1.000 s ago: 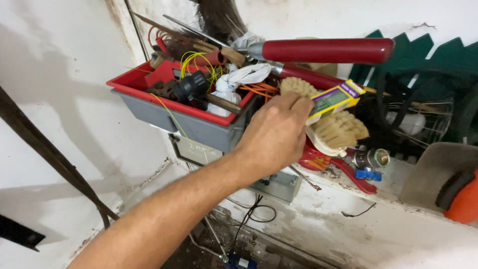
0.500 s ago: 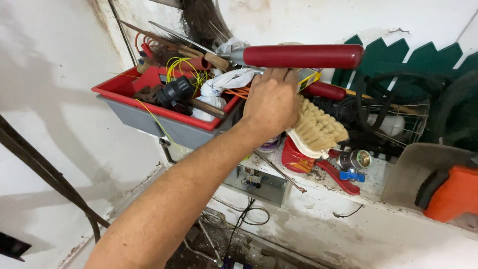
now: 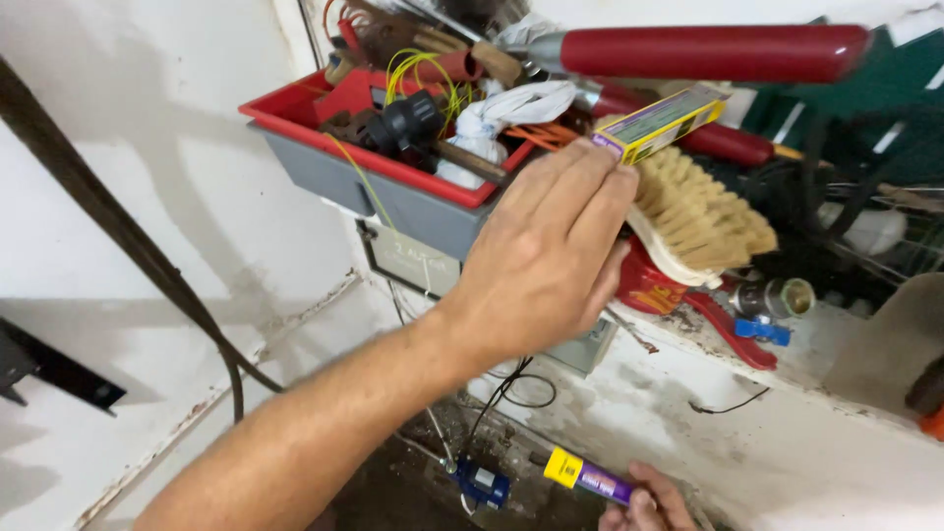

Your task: Applying thread seal tape and sealant to a pipe fitting

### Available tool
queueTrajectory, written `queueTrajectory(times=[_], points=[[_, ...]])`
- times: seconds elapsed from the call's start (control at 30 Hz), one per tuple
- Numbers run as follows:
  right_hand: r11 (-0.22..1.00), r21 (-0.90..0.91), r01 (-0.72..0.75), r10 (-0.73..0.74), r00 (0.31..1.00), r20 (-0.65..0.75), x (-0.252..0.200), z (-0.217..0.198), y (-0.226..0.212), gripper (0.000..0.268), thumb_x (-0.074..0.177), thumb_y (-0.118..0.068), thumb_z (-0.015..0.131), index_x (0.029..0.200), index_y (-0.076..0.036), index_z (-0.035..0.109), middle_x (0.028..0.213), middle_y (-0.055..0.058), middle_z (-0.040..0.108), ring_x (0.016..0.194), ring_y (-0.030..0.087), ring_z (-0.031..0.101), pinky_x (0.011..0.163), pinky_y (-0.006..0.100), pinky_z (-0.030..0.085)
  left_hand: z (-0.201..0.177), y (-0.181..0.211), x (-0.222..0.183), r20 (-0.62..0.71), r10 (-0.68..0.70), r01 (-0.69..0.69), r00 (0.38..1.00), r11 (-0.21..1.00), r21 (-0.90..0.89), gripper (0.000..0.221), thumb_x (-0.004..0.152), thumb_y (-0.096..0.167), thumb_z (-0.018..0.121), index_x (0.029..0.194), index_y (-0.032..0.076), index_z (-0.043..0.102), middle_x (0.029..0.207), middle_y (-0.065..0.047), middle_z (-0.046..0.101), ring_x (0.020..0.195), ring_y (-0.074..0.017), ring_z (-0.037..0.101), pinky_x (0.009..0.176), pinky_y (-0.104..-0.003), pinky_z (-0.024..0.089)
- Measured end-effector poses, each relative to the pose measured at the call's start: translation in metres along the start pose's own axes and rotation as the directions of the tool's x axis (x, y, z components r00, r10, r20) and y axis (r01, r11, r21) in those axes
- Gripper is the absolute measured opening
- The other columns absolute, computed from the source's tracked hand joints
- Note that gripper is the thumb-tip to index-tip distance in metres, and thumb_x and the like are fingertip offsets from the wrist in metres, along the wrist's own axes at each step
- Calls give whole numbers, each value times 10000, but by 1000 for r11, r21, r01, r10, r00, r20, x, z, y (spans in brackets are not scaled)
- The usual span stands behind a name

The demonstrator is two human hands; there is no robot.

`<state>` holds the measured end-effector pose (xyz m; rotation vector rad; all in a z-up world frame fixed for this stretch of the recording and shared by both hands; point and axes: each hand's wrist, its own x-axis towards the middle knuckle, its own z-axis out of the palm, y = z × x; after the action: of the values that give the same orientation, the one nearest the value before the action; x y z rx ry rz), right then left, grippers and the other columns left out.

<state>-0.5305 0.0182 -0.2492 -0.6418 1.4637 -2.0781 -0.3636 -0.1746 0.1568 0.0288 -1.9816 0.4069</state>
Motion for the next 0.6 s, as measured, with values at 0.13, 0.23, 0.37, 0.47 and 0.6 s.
queueTrajectory(times=[0.13, 0.23, 0.37, 0.47, 0.6], points=[[846, 393, -361, 279, 927, 253, -4, 62, -60, 475, 963, -146, 585, 1399, 43, 593, 1132, 265, 651, 773, 309, 603, 621, 418, 518, -51, 52, -72, -7, -364, 349, 931, 897, -273, 322, 1017, 138, 518, 1207, -114, 580, 1198, -283, 639, 1123, -415, 669, 1031, -513, 584], [736, 401, -546, 376, 822, 427, -7, 106, -69, 528, 928, -94, 581, 1435, 51, 560, 1127, 230, 684, 849, 304, 652, 719, 370, 561, -69, 88, -137, 35, -677, 660, 735, 702, -268, 341, 964, 193, 592, 1182, -68, 618, 1167, -238, 696, 1077, -356, 707, 962, -449, 593], [623, 310, -718, 287, 579, 763, -34, 175, -96, 325, 913, -32, 630, 1214, 90, 630, 1036, 197, 702, 977, 292, 657, 911, 429, 549, -95, 129, -196, 58, -882, 862, 468, 441, -251, 408, 973, 279, 618, 1256, -15, 607, 1224, -221, 670, 1107, -336, 710, 967, -416, 554], [549, 185, -815, 235, 363, 902, -59, 219, -114, 238, 928, -76, 678, 1128, 15, 587, 973, 137, 579, 994, 316, 594, 925, 490, 475, -118, 151, -216, -77, -885, 879, 458, 464, -108, 368, 945, 231, 658, 1201, -31, 623, 1191, -225, 679, 1079, -342, 709, 964, -423, 572], [521, 113, -846, 184, 240, 953, -86, 257, -110, 247, 924, -82, 708, 1135, -12, 600, 936, 115, 537, 940, 288, 501, 850, 394, 395, -154, 160, -226, -173, -861, 877, 479, 479, 41, 320, 994, 261, 624, 1117, -35, 629, 1072, -213, 675, 933, -325, 704, 847, -397, 588]])
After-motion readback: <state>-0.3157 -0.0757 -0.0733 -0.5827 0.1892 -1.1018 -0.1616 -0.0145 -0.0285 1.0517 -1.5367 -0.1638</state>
